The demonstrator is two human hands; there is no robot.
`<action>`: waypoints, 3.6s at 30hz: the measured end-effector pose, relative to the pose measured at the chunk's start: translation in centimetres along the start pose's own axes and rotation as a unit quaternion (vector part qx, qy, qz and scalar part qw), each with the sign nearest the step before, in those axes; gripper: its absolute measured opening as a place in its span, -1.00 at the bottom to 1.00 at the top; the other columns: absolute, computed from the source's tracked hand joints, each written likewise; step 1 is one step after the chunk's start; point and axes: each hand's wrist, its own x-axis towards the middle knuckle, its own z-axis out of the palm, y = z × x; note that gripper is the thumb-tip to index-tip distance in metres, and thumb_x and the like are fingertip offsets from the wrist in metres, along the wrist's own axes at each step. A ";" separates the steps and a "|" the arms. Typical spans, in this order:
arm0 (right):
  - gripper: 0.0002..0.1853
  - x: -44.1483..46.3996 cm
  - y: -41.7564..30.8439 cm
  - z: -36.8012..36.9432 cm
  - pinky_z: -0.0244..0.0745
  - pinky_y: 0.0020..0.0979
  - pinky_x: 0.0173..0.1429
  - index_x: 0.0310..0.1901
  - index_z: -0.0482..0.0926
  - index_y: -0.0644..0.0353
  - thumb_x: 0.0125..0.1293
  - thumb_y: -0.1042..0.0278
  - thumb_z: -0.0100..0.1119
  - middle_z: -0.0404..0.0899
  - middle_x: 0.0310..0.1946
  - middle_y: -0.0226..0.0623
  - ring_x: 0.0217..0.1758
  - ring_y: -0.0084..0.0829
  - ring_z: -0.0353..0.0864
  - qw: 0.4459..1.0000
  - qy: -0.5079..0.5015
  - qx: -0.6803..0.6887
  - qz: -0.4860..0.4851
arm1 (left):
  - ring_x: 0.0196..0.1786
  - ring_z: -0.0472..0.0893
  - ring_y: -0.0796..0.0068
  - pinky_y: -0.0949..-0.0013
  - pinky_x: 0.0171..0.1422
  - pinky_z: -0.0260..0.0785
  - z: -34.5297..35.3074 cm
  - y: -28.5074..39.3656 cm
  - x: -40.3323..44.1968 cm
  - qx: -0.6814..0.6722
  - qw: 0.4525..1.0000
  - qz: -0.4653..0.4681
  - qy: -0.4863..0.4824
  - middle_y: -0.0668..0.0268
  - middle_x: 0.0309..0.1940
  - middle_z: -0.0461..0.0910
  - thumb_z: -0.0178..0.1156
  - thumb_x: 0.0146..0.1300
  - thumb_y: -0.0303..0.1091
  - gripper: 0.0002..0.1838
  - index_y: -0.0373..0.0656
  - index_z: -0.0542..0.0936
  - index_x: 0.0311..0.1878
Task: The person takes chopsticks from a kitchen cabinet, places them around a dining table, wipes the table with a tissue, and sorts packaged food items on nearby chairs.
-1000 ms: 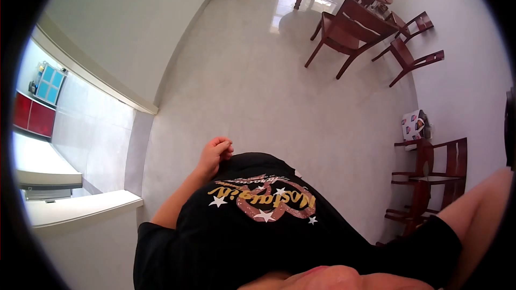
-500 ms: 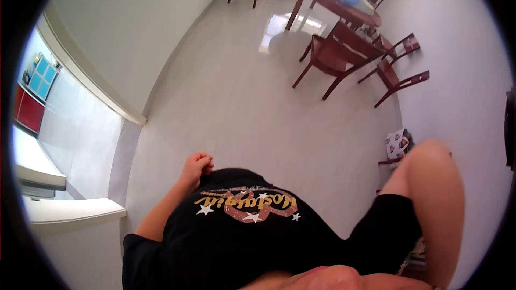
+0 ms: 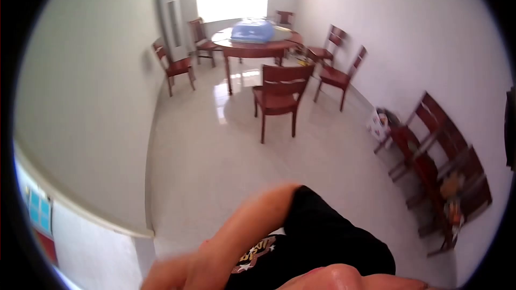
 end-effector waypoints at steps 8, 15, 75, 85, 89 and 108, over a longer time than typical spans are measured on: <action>-0.77 1.0 2.6 3.8 0.33 -0.49 -0.13 -0.13 0.43 0.32 0.16 0.46 0.07 0.47 -0.31 -0.39 -0.21 -0.55 0.41 0.978 -0.172 0.044 -0.113 | -0.51 0.47 0.52 0.49 -0.40 0.36 -2.1 -0.7 -0.7 0.008 0.999 0.002 0.038 0.27 -0.53 0.51 0.06 0.17 -0.39 -0.86 -0.27 0.47 -0.28; -0.77 -0.3 3.8 3.2 0.33 -0.49 -0.14 -0.14 0.43 0.31 0.16 0.47 0.07 0.47 -0.31 -0.39 -0.21 -0.55 0.41 0.973 -0.194 0.058 -0.109 | -0.51 0.48 0.51 0.48 -0.39 0.36 -1.4 -1.4 -0.6 0.023 1.000 0.000 0.012 0.26 -0.53 0.52 0.06 0.17 -0.39 -0.86 -0.27 0.46 -0.27; -0.80 -13.2 24.0 -33.2 0.34 -0.54 -0.44 -0.26 0.46 0.24 0.12 0.32 0.07 0.46 -0.49 -0.39 -0.48 -0.59 0.41 0.873 0.229 -0.049 0.427 | -0.37 0.52 0.45 0.43 -0.31 0.38 6.2 10.1 20.8 -0.001 0.987 -0.107 -0.122 0.30 -0.39 0.53 -0.03 0.27 -0.15 -0.72 -0.16 0.44 -0.13; -0.69 -11.7 30.7 -40.2 0.45 -0.49 -0.24 -0.04 0.39 0.20 0.20 0.27 0.03 0.48 -0.25 -0.33 -0.24 -0.50 0.46 0.790 0.432 0.181 0.396 | -0.14 0.47 0.48 0.32 -0.26 0.46 7.8 24.1 30.7 0.181 0.953 -0.094 -0.223 0.30 -0.10 0.46 0.01 0.20 0.04 -0.43 -0.15 0.29 0.15; -0.67 -12.1 32.6 -46.0 0.47 -0.32 -0.02 0.02 0.34 0.21 0.20 0.37 -0.02 0.44 -0.15 -0.30 -0.08 -0.39 0.47 0.777 0.478 0.224 0.343 | -0.06 0.44 0.52 0.41 -0.14 0.39 10.0 24.3 37.6 0.254 0.931 -0.023 -0.261 0.34 -0.07 0.46 0.01 0.20 0.05 -0.41 -0.13 0.28 0.18; -0.64 -6.8 28.7 -83.5 0.34 -0.35 0.14 0.09 0.28 0.15 0.33 0.18 -0.12 0.37 0.01 -0.32 0.06 -0.42 0.39 0.836 0.311 0.373 0.254 | -0.11 0.52 0.15 0.27 -0.03 0.34 21.8 40.5 65.4 0.465 0.836 0.292 -0.023 0.12 -0.19 0.55 0.03 0.13 -0.18 -0.63 -0.15 0.49 -0.03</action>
